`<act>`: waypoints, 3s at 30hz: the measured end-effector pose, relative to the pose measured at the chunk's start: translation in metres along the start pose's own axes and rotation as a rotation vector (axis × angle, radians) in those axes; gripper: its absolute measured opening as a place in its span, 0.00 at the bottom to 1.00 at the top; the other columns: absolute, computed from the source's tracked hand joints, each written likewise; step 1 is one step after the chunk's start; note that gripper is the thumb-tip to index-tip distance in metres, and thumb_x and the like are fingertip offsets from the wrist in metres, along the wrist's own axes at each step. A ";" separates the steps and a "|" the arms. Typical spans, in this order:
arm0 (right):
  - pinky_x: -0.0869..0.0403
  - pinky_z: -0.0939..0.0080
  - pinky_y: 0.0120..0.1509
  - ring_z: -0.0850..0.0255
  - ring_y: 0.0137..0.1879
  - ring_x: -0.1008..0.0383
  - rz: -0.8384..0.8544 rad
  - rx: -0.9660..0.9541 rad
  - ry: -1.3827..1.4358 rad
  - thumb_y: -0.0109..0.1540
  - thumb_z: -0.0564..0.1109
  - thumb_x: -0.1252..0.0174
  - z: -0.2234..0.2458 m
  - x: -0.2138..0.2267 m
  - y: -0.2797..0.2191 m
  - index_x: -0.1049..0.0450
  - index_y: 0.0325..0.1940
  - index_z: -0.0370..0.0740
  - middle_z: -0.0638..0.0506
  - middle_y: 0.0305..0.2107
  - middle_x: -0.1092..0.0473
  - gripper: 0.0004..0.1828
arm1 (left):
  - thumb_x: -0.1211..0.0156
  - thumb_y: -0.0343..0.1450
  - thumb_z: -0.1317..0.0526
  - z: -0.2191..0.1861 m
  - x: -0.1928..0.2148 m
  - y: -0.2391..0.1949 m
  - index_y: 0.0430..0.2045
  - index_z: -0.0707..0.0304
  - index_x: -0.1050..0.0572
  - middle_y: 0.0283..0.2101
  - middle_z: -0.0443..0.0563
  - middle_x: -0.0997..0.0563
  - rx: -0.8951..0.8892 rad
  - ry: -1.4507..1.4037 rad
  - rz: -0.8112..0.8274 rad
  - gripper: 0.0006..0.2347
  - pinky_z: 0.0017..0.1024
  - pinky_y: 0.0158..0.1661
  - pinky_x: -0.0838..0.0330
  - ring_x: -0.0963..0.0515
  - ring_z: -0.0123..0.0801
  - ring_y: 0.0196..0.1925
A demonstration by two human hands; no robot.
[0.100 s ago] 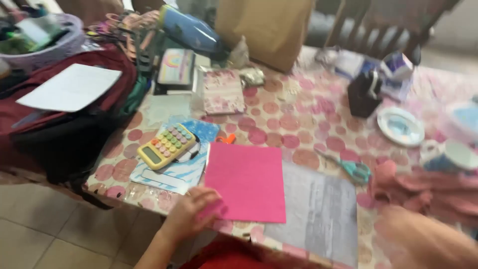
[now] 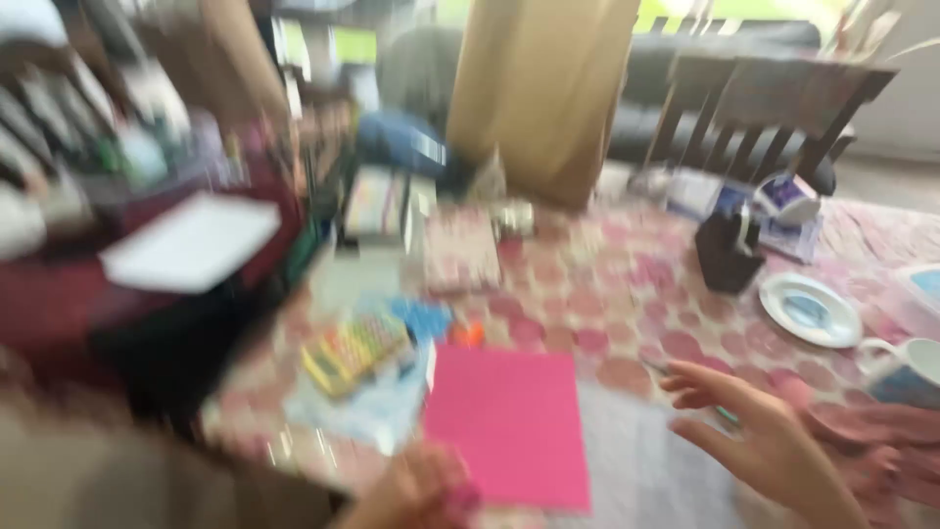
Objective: Cutting a sheet of metallic paper into smaller rectangular pieces using scissors and marking them with a pen.
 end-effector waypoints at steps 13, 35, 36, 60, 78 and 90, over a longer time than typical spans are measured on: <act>0.27 0.38 0.58 0.45 0.53 0.28 0.023 -0.573 0.812 0.65 0.49 0.49 -0.169 -0.133 0.091 0.48 0.78 0.51 0.44 0.56 0.38 0.37 | 0.37 0.68 0.62 0.063 0.003 -0.091 0.60 0.66 0.30 0.56 0.59 0.19 1.359 -0.850 -0.294 0.23 0.32 0.61 0.29 0.22 0.35 0.60; 0.27 0.38 0.64 0.44 0.65 0.29 0.010 -0.465 0.753 0.69 0.49 0.47 -0.143 -0.115 0.080 0.41 0.72 0.43 0.43 0.61 0.38 0.28 | 0.30 0.67 0.60 0.104 -0.017 0.047 0.57 0.50 0.20 0.53 0.55 0.15 1.133 -0.638 0.163 0.21 0.39 0.56 0.24 0.17 0.39 0.56; 0.26 0.39 0.63 0.46 0.63 0.28 -0.030 -0.436 0.763 0.69 0.48 0.48 -0.141 -0.108 0.081 0.40 0.71 0.43 0.45 0.59 0.36 0.26 | 0.30 0.66 0.61 0.109 -0.017 0.060 0.57 0.51 0.20 0.54 0.57 0.16 1.187 -0.699 0.130 0.22 0.41 0.55 0.25 0.18 0.38 0.54; 0.23 0.47 0.58 0.54 0.56 0.26 -0.174 -0.336 0.715 0.71 0.45 0.49 -0.140 -0.085 0.082 0.40 0.69 0.41 0.46 0.54 0.34 0.23 | 0.29 0.65 0.69 0.152 -0.151 0.129 0.74 0.67 0.52 0.70 0.79 0.42 1.450 -1.027 -0.259 0.43 0.51 0.66 0.37 0.37 0.57 0.71; 0.23 0.55 0.61 0.50 0.59 0.23 -0.047 -0.210 -0.388 0.55 0.51 0.28 -0.146 -0.040 0.075 0.24 0.62 0.48 0.43 0.53 0.26 0.31 | 0.27 0.64 0.58 0.161 -0.129 0.132 0.72 0.65 0.46 0.67 0.87 0.48 1.020 -0.506 -0.050 0.42 0.59 0.68 0.47 0.45 0.77 0.71; 0.29 0.43 0.69 0.42 0.66 0.31 0.242 -0.355 -0.621 0.45 0.58 0.21 -0.130 -0.050 0.071 0.30 0.65 0.55 0.44 0.58 0.33 0.46 | 0.44 0.69 0.36 0.112 -0.195 0.115 0.66 0.45 0.32 0.74 0.67 0.43 0.468 0.045 0.549 0.31 0.56 0.70 0.49 0.48 0.62 0.77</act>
Point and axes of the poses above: each hand's wrist, its own y-axis towards the middle knuckle, its own x-axis out of the back of the hand, z = x × y, the point moved 7 cm from there along y, towards the middle knuckle
